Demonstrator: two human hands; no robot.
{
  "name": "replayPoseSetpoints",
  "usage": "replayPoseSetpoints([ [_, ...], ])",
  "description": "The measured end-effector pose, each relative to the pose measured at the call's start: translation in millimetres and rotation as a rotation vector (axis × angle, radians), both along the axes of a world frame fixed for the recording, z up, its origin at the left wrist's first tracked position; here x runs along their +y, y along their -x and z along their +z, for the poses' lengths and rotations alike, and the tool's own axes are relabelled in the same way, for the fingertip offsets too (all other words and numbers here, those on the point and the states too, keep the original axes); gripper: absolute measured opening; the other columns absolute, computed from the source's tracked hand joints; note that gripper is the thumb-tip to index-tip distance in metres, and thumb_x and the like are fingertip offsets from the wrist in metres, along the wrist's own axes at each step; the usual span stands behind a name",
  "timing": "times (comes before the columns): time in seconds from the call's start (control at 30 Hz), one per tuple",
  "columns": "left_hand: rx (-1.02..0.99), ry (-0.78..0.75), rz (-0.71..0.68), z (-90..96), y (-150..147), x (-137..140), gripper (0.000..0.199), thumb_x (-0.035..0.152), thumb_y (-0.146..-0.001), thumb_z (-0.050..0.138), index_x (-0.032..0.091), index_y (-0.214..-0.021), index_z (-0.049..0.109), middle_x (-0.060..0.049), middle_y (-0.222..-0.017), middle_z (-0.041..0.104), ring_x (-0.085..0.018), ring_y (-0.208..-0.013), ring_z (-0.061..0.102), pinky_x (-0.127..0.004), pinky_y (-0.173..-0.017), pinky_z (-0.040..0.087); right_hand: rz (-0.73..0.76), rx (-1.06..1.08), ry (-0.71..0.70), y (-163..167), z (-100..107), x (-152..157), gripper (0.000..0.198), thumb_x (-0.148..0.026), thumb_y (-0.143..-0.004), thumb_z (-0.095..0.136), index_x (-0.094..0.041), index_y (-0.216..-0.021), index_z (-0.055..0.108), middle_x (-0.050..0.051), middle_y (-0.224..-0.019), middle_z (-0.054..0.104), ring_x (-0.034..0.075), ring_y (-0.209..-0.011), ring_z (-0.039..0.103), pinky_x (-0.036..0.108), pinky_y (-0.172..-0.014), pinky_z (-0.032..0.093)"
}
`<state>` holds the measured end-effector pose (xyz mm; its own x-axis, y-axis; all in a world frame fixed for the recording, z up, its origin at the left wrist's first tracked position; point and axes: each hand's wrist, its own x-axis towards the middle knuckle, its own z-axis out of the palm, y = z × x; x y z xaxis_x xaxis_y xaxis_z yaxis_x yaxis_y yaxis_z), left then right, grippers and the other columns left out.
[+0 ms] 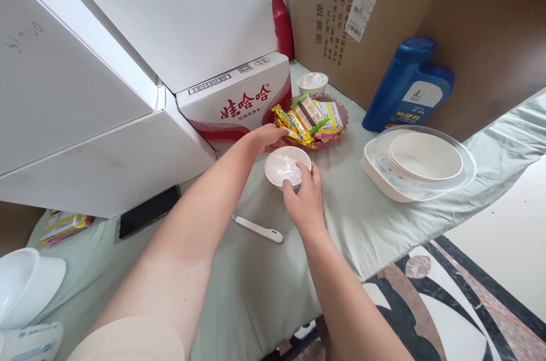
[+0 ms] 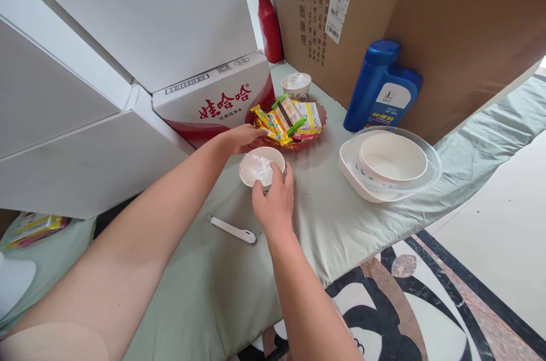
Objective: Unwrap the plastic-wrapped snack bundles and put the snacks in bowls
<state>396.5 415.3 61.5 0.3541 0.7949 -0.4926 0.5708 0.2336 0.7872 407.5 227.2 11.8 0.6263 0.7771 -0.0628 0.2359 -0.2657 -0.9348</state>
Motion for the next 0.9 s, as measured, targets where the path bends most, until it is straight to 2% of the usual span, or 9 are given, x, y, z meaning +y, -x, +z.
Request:
replayPoseSetpoints([
  [0.1, -0.042, 0.094, -0.003, 1.8, -18, -3, 0.01, 0.022, -0.09, 0.06, 0.017, -0.086, 0.067, -0.011, -0.072, 0.074, -0.021, -0.069, 0.073, -0.03, -0.064, 0.056, -0.016, 0.015, -0.024, -6, -3, 1, 0.06, -0.035, -0.084, 0.053, -0.02, -0.141, 0.053, 0.018, -0.161, 0.031, 0.034, -0.149, 0.035, 0.056, -0.118, 0.033],
  [0.23, -0.161, 0.269, 0.0, 3.1, -50, -2, 0.02, 0.013, -0.091, 0.052, 0.014, -0.099, 0.07, -0.012, -0.075, 0.076, -0.019, -0.074, 0.075, -0.025, -0.064, 0.059, -0.054, 0.01, -0.035, -10, -5, -1, 0.057, -0.035, -0.084, 0.053, -0.02, -0.139, 0.053, 0.018, -0.155, 0.039, 0.034, -0.143, 0.043, 0.057, -0.115, 0.037],
  [0.43, -0.359, 0.35, 0.087, -1.9, -95, 8, 0.024, 0.011, -0.093, 0.052, 0.011, -0.111, 0.067, -0.011, -0.078, 0.075, -0.015, -0.072, 0.074, -0.02, -0.067, 0.059, -0.071, -0.038, -0.05, -13, -2, -5, 0.064, -0.044, -0.085, 0.055, -0.02, -0.144, 0.049, 0.019, -0.158, 0.033, 0.035, -0.148, 0.036, 0.056, -0.116, 0.037],
  [0.57, -0.418, 0.326, 0.152, -9.2, -120, 22, 0.029, 0.012, -0.097, 0.046, 0.01, -0.119, 0.063, -0.011, -0.083, 0.074, -0.015, -0.081, 0.075, -0.021, -0.073, 0.06, -0.086, -0.038, -0.053, -10, -1, -5, 0.067, -0.048, -0.081, 0.06, -0.022, -0.142, 0.05, 0.019, -0.159, 0.03, 0.037, -0.146, 0.037, 0.058, -0.115, 0.037],
  [0.7, -0.472, 0.236, 0.133, -22.1, -136, 47, 0.03, 0.022, -0.098, 0.045, 0.017, -0.123, 0.061, -0.011, -0.101, 0.074, -0.018, -0.102, 0.073, -0.026, -0.083, 0.061, -0.094, -0.057, -0.066, -7, -2, -4, 0.073, -0.052, -0.077, 0.067, -0.024, -0.142, 0.051, 0.019, -0.16, 0.025, 0.04, -0.145, 0.037, 0.061, -0.112, 0.039],
  [0.83, -0.423, 0.03, 0.015, -28.0, -123, 68, 0.028, 0.029, -0.093, 0.05, 0.023, -0.117, 0.063, -0.012, -0.116, 0.069, -0.025, -0.12, 0.067, -0.038, -0.094, 0.058, -0.082, -0.085, -0.04, -8, -6, -2, 0.071, -0.047, -0.077, 0.068, -0.027, -0.143, 0.05, 0.018, -0.161, 0.02, 0.041, -0.144, 0.037, 0.062, -0.108, 0.042],
  [0.9, -0.45, -0.086, 0.036, -22.9, -103, 67, 0.024, 0.027, -0.09, 0.051, 0.022, -0.109, 0.063, -0.012, -0.116, 0.069, -0.026, -0.12, 0.066, -0.041, -0.098, 0.055, -0.12, -0.092, -0.043, -11, -9, -1, 0.068, -0.046, -0.078, 0.068, -0.025, -0.141, 0.052, 0.019, -0.155, 0.027, 0.039, -0.139, 0.041, 0.059, -0.106, 0.043],
])
